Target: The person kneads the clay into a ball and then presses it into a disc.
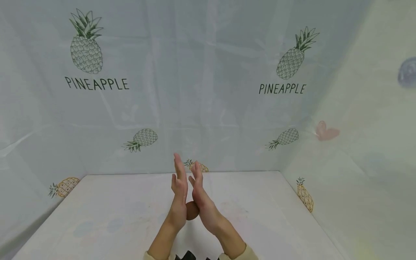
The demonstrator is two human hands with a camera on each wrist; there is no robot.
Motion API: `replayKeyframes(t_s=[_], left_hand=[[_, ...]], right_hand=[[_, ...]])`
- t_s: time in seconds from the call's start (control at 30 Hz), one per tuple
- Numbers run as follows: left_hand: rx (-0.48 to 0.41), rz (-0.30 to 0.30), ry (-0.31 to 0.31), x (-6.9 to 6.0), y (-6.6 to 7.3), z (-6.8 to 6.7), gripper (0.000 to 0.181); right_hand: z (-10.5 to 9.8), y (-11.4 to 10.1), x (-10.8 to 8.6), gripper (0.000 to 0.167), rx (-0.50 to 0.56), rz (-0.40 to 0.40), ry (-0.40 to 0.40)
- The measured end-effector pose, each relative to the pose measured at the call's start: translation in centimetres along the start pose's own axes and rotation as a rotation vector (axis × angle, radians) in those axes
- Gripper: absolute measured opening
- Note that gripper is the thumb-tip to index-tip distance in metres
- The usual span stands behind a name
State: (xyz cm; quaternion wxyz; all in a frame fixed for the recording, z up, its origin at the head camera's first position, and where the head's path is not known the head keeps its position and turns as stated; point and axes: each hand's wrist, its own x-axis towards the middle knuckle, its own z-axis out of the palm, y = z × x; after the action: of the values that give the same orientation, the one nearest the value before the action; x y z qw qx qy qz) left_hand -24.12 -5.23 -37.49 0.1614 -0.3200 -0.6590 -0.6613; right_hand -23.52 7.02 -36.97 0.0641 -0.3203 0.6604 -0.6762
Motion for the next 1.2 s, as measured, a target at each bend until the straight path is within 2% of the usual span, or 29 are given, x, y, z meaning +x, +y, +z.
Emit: replayKeyframes(t_s=[0.1,0.17,0.37,0.5,0.63,0.77,0.9,1.03,1.2], left_hand=[[-0.007,-0.005,0.016,0.2,-0.8,-0.5,0.065],[-0.006,-0.023,0.019,0.2,-1.2,-0.4,0.064],[-0.012,-0.064,-0.053,-0.3,-1.3,1.8,0.060],[-0.050,-0.060,-0.098,-0.8,-1.0,3.0,0.058],[-0.061,-0.037,-0.104,-1.1,-0.5,3.5,0.058],[-0.035,-0.005,-0.099,-1.1,0.4,3.2,0.059],[-0.002,0.011,-0.060,-1.0,0.9,2.3,0.060],[0.006,0.011,-0.017,-0.5,0.7,1.1,0.060],[0.015,0.023,0.035,0.0,-0.1,-0.3,0.063]], right_hand=[[0.4,-0.3,-0.1,0.059,-0.012,-0.057,0.008],[0.4,-0.5,-0.1,0.059,0.009,-0.098,0.025],[-1.0,-1.4,-0.4,0.060,0.068,-0.217,0.093],[-2.1,-1.8,-0.4,0.062,0.109,-0.238,0.132],[-2.6,-1.4,-0.2,0.061,0.124,-0.203,0.165],[-2.4,-0.6,0.1,0.059,0.147,-0.126,0.173],[-1.6,0.0,0.3,0.060,0.145,-0.038,0.122],[-0.6,0.2,0.3,0.059,0.094,0.026,0.070],[0.3,-0.4,0.0,0.058,0.085,0.048,0.037]])
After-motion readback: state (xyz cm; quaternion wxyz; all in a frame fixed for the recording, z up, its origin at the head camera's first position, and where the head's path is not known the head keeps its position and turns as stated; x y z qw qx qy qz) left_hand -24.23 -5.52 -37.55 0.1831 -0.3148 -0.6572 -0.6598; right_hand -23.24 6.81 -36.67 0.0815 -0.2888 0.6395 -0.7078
